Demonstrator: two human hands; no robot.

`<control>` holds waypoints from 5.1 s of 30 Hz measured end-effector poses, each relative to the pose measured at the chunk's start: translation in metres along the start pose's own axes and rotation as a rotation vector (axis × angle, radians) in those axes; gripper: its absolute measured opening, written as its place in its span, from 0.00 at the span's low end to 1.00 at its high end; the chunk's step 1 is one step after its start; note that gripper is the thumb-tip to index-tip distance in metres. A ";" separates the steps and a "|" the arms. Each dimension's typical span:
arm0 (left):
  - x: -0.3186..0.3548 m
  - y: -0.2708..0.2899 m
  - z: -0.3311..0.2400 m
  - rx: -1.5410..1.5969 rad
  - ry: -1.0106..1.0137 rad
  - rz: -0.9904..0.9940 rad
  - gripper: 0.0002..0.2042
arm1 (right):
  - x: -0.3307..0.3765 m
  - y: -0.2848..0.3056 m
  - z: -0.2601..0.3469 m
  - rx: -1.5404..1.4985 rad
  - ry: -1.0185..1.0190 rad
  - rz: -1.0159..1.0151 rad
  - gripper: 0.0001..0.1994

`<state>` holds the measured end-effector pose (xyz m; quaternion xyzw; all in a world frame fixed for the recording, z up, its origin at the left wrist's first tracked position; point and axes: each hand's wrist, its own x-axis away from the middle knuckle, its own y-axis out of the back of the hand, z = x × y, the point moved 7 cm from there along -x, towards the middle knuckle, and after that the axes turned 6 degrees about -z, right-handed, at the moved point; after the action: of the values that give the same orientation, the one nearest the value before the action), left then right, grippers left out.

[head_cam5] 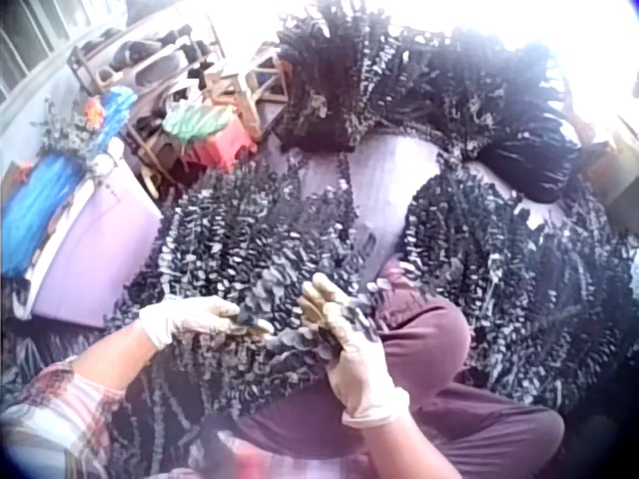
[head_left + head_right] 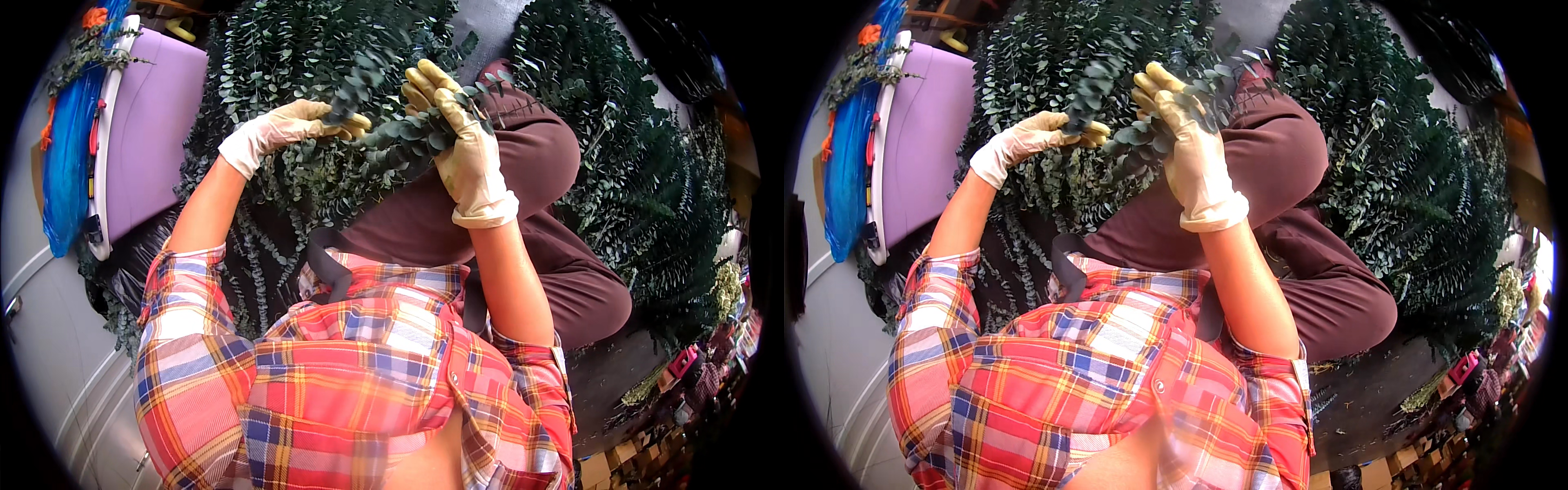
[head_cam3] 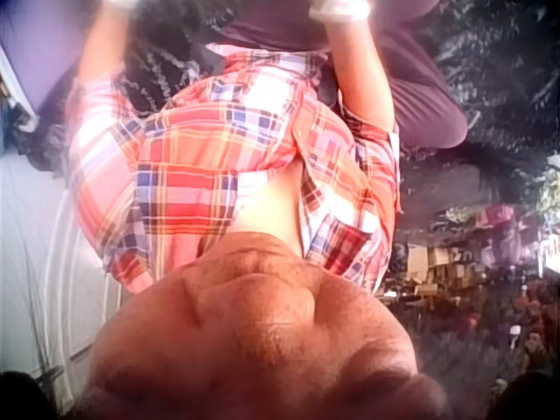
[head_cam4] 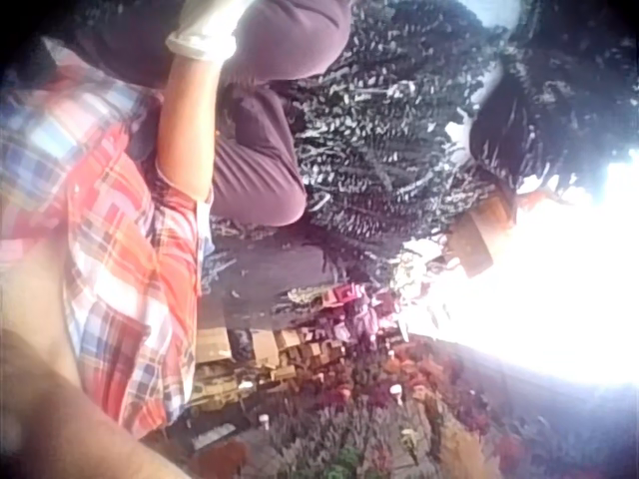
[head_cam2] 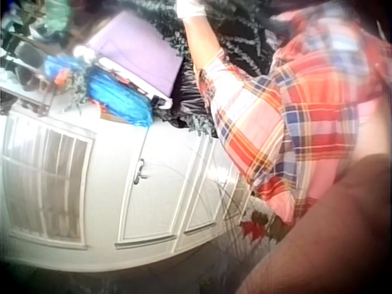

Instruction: The person sits on the floor and assembles artificial eucalyptus stems by hand. They gather stems, align them, and twist them together to form bundles, occasionally picking up new stems from the floor.

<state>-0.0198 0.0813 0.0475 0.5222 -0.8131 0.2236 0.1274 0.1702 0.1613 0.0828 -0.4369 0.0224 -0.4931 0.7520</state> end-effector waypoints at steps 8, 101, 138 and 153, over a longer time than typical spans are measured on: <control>-0.015 -0.026 0.024 -0.063 0.175 0.143 0.21 | 0.006 0.007 0.009 -0.050 0.047 -0.109 0.25; 0.051 0.003 0.117 -0.001 0.270 -0.277 0.30 | 0.008 0.011 0.013 0.100 0.115 -0.219 0.10; 0.056 0.186 0.092 -0.790 0.043 -1.389 0.37 | 0.016 -0.002 0.016 0.101 -0.027 -0.106 0.11; 0.044 0.154 0.079 -0.959 0.228 -1.223 0.44 | 0.014 -0.007 0.014 0.196 0.002 -0.060 0.14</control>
<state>-0.1758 0.0620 -0.0368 0.7389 -0.3709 -0.2096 0.5220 0.1793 0.1584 0.1018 -0.3615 -0.0384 -0.5157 0.7759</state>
